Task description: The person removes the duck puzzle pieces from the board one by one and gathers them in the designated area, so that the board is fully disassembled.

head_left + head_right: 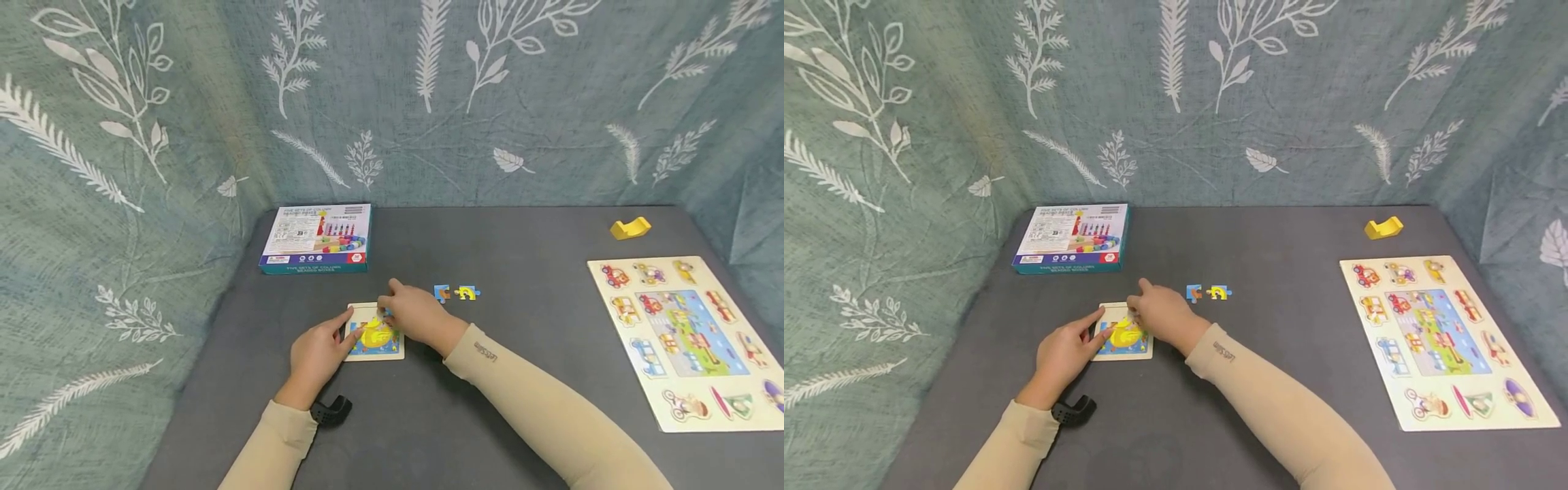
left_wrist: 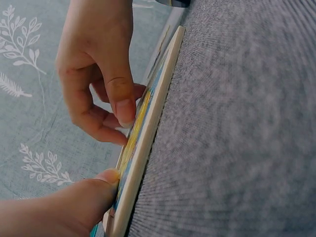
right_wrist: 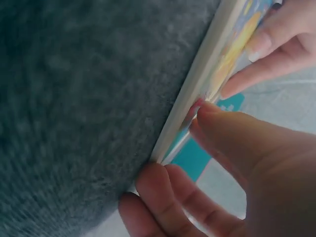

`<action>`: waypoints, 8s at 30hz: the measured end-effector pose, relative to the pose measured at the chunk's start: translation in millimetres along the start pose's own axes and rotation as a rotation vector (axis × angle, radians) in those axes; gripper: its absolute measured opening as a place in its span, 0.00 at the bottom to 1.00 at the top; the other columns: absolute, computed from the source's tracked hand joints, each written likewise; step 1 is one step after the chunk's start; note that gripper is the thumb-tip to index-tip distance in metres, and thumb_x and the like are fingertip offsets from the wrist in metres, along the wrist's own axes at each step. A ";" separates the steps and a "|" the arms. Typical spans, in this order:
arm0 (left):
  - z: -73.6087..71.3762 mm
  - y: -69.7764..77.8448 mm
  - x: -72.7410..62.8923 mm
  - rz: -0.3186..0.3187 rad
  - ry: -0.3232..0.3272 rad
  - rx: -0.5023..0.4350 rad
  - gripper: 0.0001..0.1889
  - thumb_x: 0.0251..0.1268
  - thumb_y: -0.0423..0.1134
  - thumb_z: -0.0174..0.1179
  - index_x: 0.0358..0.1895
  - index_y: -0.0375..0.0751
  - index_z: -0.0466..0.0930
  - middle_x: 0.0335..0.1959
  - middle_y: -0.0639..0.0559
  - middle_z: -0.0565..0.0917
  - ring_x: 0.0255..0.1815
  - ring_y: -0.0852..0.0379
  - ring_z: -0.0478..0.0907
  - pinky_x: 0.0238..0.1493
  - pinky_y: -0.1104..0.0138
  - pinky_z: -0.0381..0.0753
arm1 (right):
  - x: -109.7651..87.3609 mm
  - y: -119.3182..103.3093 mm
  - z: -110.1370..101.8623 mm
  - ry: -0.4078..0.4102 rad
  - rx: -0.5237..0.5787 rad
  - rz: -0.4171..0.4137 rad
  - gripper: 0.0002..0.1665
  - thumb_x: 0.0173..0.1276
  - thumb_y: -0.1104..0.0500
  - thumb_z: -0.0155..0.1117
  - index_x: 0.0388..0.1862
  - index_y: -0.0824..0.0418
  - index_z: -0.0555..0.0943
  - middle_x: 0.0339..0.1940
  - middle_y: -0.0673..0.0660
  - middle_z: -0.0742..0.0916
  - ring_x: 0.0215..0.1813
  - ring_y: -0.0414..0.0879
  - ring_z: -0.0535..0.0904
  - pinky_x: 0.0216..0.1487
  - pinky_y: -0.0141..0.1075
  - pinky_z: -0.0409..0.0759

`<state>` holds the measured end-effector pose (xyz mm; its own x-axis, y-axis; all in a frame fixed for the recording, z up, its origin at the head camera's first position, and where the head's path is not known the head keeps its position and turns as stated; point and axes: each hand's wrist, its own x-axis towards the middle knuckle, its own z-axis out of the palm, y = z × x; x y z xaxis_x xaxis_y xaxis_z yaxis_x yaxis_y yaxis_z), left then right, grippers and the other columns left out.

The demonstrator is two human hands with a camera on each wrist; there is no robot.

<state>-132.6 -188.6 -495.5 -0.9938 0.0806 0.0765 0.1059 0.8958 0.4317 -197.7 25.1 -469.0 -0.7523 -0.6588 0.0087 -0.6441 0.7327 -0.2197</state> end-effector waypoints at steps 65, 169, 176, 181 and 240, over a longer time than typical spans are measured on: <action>0.4 4.0 2.4 -0.042 -0.034 0.009 0.32 0.68 0.51 0.72 0.73 0.47 0.78 0.17 0.54 0.68 0.17 0.55 0.62 0.21 0.64 0.55 | -111.0 138.1 -28.4 0.226 0.186 0.232 0.18 0.64 0.62 0.80 0.52 0.64 0.90 0.47 0.59 0.87 0.50 0.59 0.81 0.53 0.53 0.79; -12.5 -10.0 -3.0 0.120 -0.120 -0.031 0.38 0.67 0.48 0.74 0.76 0.38 0.73 0.21 0.56 0.67 0.20 0.59 0.62 0.24 0.66 0.55 | -93.3 43.9 -10.5 0.171 0.171 0.347 0.14 0.61 0.58 0.82 0.46 0.53 0.91 0.41 0.51 0.81 0.36 0.47 0.83 0.30 0.39 0.78; -11.3 -10.9 -1.8 0.110 -0.120 -0.032 0.38 0.66 0.48 0.74 0.76 0.38 0.73 0.21 0.55 0.67 0.20 0.59 0.62 0.25 0.66 0.55 | -70.4 9.7 -15.6 0.226 0.158 0.262 0.20 0.67 0.52 0.79 0.56 0.57 0.88 0.41 0.54 0.83 0.31 0.47 0.81 0.28 0.40 0.78; -12.6 -13.2 -2.6 0.127 -0.102 -0.034 0.36 0.66 0.49 0.74 0.75 0.39 0.75 0.21 0.57 0.67 0.19 0.60 0.61 0.24 0.66 0.57 | -34.9 -21.5 -3.9 0.051 0.308 0.097 0.27 0.76 0.53 0.71 0.68 0.62 0.81 0.45 0.58 0.81 0.40 0.49 0.83 0.40 0.39 0.82; -12.1 -11.6 -1.5 0.108 -0.115 -0.038 0.37 0.66 0.49 0.74 0.75 0.38 0.74 0.21 0.56 0.67 0.20 0.59 0.62 0.24 0.66 0.56 | -123.0 76.8 -16.5 0.172 0.206 0.374 0.19 0.61 0.55 0.83 0.50 0.57 0.90 0.39 0.51 0.82 0.39 0.47 0.82 0.38 0.46 0.81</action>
<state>-132.0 -204.4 -489.7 -0.9736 0.2274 0.0219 0.2117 0.8621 0.4604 -156.9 165.2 -470.8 -0.9510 -0.3051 0.0502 -0.2966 0.8539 -0.4277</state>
